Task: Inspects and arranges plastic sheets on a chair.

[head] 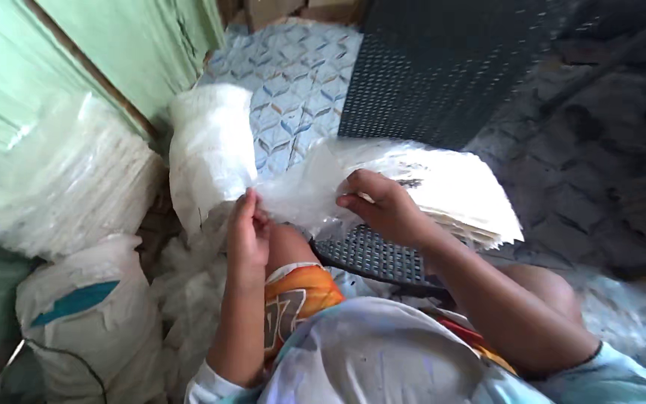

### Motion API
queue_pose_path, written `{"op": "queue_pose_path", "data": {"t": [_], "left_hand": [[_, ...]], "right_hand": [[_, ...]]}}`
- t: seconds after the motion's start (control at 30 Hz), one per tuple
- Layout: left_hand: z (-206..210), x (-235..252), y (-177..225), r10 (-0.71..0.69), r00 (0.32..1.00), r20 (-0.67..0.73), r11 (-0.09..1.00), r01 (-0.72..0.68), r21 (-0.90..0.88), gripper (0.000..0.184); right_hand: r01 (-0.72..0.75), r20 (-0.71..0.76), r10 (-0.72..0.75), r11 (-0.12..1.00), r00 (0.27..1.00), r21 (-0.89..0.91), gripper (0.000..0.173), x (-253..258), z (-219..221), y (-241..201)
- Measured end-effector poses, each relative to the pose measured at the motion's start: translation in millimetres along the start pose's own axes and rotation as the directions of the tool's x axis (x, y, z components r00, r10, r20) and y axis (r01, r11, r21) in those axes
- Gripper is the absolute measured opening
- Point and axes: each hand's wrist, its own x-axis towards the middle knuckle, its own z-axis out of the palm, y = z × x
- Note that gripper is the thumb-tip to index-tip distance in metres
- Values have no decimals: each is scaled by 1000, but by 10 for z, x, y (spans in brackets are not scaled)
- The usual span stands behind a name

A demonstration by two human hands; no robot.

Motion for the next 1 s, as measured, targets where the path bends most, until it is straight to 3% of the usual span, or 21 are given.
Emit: {"op": "queue_pose_path", "data": {"t": [0.03, 0.07, 0.1, 0.13, 0.17, 0.2, 0.23, 0.27, 0.3, 0.33, 0.4, 0.47, 0.5, 0.57, 0.63, 0.7, 0.77, 0.83, 0.87, 0.93, 1.0], "left_hand": [[47, -58, 48, 181, 983, -7, 982, -181, 53, 13], [62, -96, 92, 404, 910, 91, 898, -414, 147, 29], [77, -119, 184, 569, 779, 263, 749, -623, 224, 56], [121, -170, 337, 605, 643, 470, 603, -755, 256, 84], [219, -262, 524, 518, 544, 660, 510, -816, 272, 101], [363, -379, 686, 379, 490, 785, 491, -826, 279, 104], [533, -479, 791, 255, 472, 844, 540, -794, 280, 89], [687, -552, 848, 206, 477, 854, 612, -744, 268, 53], [801, -582, 902, 257, 481, 838, 592, -764, 257, 24], [869, -578, 981, 395, 462, 794, 485, -839, 247, 17], [883, -512, 1139, 691, 352, 631, 270, -936, 227, 22], [874, -439, 1272, 845, 275, 459, 207, -959, 193, 18], [904, -457, 1286, 869, 260, 421, 209, -964, 164, 14], [1034, -628, 1195, 853, 229, 468, 203, -973, 105, 18], [1193, -798, 1014, 841, 141, 523, 151, -988, 24, 22], [1329, -894, 907, 851, 35, 524, 100, -990, -96, 23], [1371, -941, 876, 826, -34, 563, 84, -980, -183, 24], [1346, -917, 907, 776, -50, 628, 97, -975, -198, 24], [1330, -889, 946, 752, -25, 659, 117, -978, -171, 25], [1306, -855, 1061, 711, 81, 699, 134, -991, -21, 27], [1303, -921, 1277, 644, 189, 741, 56, -978, 201, 34]], "right_hand": [[-25, 11, 25, 1000, 1000, 2, 21, -34, -103, -49], [-15, 17, 15, 1000, 1000, 6, 23, -79, -198, -103], [22, 33, -23, 999, 999, 24, 24, -125, -297, -166], [58, 70, -62, 997, 996, 52, 25, -167, -402, -242], [89, 96, -98, 992, 991, 93, 24, -204, -489, -320], [104, 96, -119, 983, 988, 150, 24, -243, -557, -395], [96, 80, -113, 976, 990, 195, 23, -293, -619, -458], [60, 58, -73, 978, 996, 200, 24, -359, -700, -500], [2, 35, -7, 990, 999, 143, 23, -429, -821, -506], [-51, -5, 52, 998, 999, 31, 18, -495, -980, -462], [-177, -155, 153, 972, 976, -156, 14, -699, -1326, -267], [-348, -341, 281, 925, 897, -152, 18, -946, -1618, -71], [-382, -377, 322, 919, 869, -96, 19, -1039, -1682, -52], [-307, -264, 318, 948, 911, 82, 29, -1091, -1654, -209], [-245, -67, 284, 906, 956, 346, 60, -1026, -1491, -436], [-216, 17, 271, 728, 963, 651, 79, -899, -1375, -580], [-134, -41, 282, 572, 959, 809, 71, -803, -1359, -659], [-23, -206, 397, 500, 894, 866, 34, -731, -1461, -708], [35, -281, 432, 495, 857, 868, 28, -694, -1555, -723], [111, -383, 452, 520, 806, 847, 31, -612, -1703, -780], [138, -449, 409, 599, 794, 789, 22, -533, -1736, -862]]}}
